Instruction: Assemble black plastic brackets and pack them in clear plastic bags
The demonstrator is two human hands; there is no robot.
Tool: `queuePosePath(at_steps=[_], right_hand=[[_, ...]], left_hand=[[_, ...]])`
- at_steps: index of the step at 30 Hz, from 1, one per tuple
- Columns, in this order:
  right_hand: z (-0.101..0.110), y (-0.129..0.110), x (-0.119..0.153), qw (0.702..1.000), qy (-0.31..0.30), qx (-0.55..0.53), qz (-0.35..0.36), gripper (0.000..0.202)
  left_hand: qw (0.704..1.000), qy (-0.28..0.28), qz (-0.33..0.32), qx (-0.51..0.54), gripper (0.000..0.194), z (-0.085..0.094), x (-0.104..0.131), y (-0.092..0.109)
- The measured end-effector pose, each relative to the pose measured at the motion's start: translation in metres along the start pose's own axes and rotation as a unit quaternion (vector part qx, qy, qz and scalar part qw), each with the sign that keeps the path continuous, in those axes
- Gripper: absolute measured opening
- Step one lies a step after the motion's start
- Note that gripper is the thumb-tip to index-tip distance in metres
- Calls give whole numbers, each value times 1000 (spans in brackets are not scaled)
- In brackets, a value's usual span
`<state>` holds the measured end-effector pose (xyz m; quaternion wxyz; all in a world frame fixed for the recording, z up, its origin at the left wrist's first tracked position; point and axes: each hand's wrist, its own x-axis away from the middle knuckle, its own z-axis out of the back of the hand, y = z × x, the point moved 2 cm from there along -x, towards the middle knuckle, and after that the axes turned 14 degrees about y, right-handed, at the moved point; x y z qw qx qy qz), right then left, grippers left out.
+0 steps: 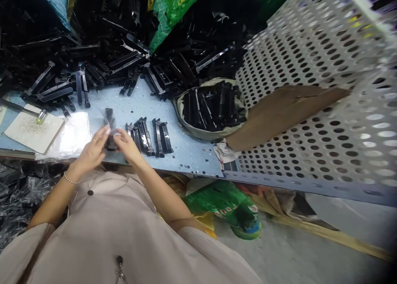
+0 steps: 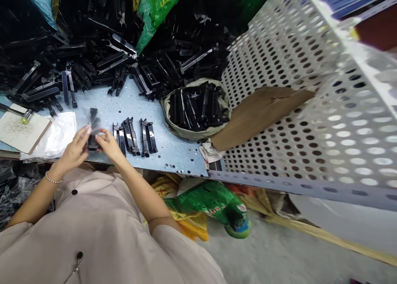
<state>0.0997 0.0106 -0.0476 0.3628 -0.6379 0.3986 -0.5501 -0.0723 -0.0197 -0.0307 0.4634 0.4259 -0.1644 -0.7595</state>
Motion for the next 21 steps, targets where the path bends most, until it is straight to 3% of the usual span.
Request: queuePosePath(at_steps=[2,4,7,8,9,10,12,14,16,18,21], right_hand=[[-8,-4,4,991,53,80,93,58],[-18,-10,14,979,28,137,151,48],[-26,-23,36,961,-166,151,162,31],[-23,-28,41,947,-222,163,164,31],[-16,-33,44,934,-241,197,172,31],[-6,-38,45,923,-218,259,184,30],[20,-48,40,873,-79,441,191,26],[45,-53,34,781,48,605,148,26],[60,-53,30,707,78,695,106,30],[64,-49,30,673,60,730,103,30],[58,-43,33,652,43,747,123,25]], left_hand=[[999,-28,0,30,84,-2,4,10],[998,-25,23,57,74,14,9,21],[995,-11,93,47,48,73,28,40],[991,-28,132,25,42,97,39,45],[982,-72,176,1,39,119,54,47],[967,-125,223,-21,36,138,72,45],[915,-230,327,-61,34,162,111,28],[854,-291,416,-116,29,167,150,-3],[789,-324,486,-189,15,159,180,-38],[753,-330,518,-236,13,145,195,-63],[763,-314,518,-226,18,127,183,-70]])
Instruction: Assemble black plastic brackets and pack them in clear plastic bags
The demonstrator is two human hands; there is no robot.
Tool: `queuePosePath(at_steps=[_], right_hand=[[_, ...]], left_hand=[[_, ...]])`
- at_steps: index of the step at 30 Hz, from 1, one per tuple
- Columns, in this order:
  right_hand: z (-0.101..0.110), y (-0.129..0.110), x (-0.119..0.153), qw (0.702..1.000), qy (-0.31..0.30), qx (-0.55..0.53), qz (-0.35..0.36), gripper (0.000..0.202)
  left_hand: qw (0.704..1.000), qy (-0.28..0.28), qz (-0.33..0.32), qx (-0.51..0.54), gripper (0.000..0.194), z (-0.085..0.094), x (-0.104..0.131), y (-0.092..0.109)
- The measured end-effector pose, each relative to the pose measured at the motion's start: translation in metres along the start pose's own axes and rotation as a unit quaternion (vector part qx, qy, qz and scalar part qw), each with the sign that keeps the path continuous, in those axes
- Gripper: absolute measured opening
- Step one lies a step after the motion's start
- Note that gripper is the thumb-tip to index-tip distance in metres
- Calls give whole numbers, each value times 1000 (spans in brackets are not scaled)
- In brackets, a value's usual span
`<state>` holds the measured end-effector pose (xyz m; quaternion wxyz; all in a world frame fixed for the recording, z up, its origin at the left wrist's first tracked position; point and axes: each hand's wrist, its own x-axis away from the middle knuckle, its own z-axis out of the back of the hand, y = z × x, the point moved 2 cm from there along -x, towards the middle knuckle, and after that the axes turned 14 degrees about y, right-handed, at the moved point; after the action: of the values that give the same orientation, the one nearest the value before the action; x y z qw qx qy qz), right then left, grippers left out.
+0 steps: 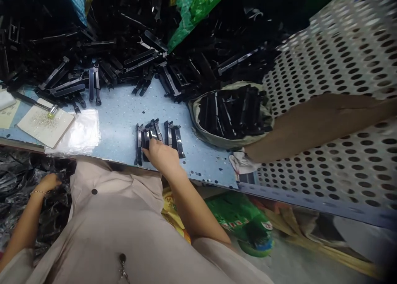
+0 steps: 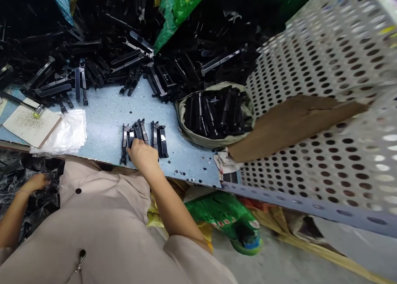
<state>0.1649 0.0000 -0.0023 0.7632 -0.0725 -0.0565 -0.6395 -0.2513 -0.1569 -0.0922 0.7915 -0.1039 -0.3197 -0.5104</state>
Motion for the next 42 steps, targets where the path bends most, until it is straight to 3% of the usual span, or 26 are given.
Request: queuePosePath(at_steps=[2,3,5,7,9,11,13,15,18,20,23,26,28,31,33,35,36,39,40,42], right_hand=[[-2,-6,0,1000,-3,-2,6,24],[-3,-8,-1,1000,-8,-6,7,25],[-5,-11,-4,1000,-19,-19,6,27],[-8,-9,-9,998,-25,-57,6,32],[-14,-6,-12,990,-18,-137,6,36],[-22,-1,-14,967,-9,-253,0,40],[-33,-2,-15,916,-7,-400,-17,42],[-43,-10,-18,830,-29,-556,-42,44],[-49,-37,-27,683,-100,-720,-67,44],[-45,-61,-35,615,-147,-772,-64,39],[-36,-97,-46,556,-202,-805,-55,36],[-31,-130,-55,525,-235,-816,-49,37],[-34,-148,-62,522,-258,-812,-38,38],[-46,-158,-72,528,-267,-805,-52,37],[-54,-150,-80,526,-242,-811,-87,36],[-58,-134,-83,529,-215,-814,-109,36],[-58,-125,-83,536,-201,-813,-112,35],[-53,-102,-74,554,-149,-812,-110,33],[-51,-97,-69,550,-144,-815,-110,32],[-48,-95,-56,524,-198,-822,-103,33]], left_hand=[[995,35,-52,73,23,13,2,32],[985,80,-89,124,28,23,4,53],[935,230,-164,213,31,44,3,96],[873,382,-208,221,26,60,-6,131],[838,453,-220,210,15,67,-24,151],[831,461,-202,238,10,71,-46,153],[830,434,-158,314,17,75,-62,140],[826,358,-106,422,21,78,-71,126],[793,257,-52,550,29,78,-71,114],[759,265,-33,593,33,78,-67,115],[727,292,-38,620,34,75,-60,122],[736,285,-86,608,26,73,-56,131],[742,286,-112,596,23,72,-53,135],[725,328,-122,593,20,75,-45,133],[729,401,-141,536,13,80,-37,129],[765,470,-187,398,5,85,-29,126],[787,486,-211,316,14,86,-27,126],[825,474,-248,180,34,84,-30,129],[829,464,-248,187,39,82,-33,132],[830,431,-248,251,46,79,-41,139]])
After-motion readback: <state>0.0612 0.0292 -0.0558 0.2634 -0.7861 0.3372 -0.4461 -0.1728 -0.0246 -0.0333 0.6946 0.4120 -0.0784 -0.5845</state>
